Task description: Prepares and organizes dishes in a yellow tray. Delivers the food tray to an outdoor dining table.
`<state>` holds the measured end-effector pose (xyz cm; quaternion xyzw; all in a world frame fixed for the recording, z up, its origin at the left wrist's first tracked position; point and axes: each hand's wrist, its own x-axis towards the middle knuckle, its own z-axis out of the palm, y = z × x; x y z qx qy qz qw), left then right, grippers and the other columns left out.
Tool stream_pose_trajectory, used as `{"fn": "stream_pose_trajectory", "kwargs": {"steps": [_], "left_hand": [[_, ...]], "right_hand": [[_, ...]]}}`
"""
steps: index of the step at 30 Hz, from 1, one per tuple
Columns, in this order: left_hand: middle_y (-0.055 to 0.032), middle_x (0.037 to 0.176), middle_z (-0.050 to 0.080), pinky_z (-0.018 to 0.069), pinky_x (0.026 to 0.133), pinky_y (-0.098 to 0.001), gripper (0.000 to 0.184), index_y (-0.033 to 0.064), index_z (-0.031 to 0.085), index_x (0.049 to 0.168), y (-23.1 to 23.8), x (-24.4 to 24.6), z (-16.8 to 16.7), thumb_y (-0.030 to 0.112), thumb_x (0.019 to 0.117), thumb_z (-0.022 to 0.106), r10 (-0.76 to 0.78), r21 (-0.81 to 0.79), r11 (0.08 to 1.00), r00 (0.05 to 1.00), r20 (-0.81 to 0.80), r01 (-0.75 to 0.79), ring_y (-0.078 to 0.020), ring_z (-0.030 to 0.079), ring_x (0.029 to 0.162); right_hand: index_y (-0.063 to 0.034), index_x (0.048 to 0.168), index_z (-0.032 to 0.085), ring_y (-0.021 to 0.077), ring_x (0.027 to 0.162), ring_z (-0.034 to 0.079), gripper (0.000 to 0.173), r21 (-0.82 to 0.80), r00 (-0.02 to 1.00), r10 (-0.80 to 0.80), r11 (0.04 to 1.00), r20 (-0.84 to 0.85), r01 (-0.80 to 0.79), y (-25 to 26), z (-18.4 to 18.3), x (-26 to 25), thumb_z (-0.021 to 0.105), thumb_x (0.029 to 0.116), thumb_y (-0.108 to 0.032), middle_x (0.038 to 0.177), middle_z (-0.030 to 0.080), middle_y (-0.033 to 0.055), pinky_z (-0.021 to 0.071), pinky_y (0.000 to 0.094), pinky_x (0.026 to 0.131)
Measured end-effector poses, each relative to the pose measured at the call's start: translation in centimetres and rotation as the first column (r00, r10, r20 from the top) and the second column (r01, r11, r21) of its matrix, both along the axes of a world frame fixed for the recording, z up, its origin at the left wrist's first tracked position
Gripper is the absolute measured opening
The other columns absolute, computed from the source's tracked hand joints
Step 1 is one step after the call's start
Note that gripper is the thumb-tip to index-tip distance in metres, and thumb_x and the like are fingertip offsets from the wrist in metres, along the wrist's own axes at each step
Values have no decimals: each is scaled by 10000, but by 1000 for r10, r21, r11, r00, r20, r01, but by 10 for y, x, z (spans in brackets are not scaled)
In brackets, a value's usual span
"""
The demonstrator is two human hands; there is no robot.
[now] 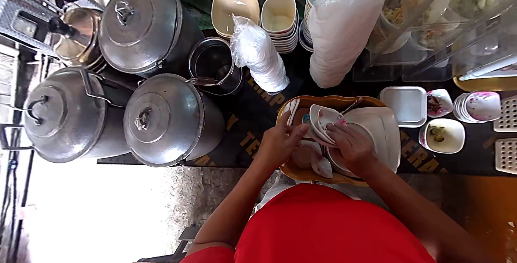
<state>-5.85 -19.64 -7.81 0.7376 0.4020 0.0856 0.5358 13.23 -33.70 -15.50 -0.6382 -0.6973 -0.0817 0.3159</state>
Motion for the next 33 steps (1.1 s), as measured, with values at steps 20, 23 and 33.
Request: {"fn": "stream_pose_trajectory", "kwargs": {"steps": [20,23,33], "left_hand": [[-72,1211,695,615,796,-325,589,122,495,1469,-18,44,-13,-34,901,499,306,-279,926,938,162,-254,-120,715,952],[-49,1204,692,613,800,-301,595,114,480,1472,-16,37,-5,-44,899,485,338,-232,929,914,225,-287,-96,710,955],[-20,1199,682,607,867,-295,598,40,456,1428,-4,13,30,-65,841,498,489,-105,865,777,397,-491,-88,701,1009]], "right_hand": [[-24,1130,693,251,1226,656,218,161,960,-161,967,-230,200,-62,43,51,533,1067,-160,1199,731,132,498,424,1101],[85,1269,638,415,1175,648,339,-104,806,-561,827,-188,552,-79,34,125,538,1065,-166,1228,673,279,503,530,1040],[-52,1378,627,600,1461,252,404,-641,566,-815,370,124,673,-139,-54,317,607,976,-81,1565,363,346,181,803,1124]]}}
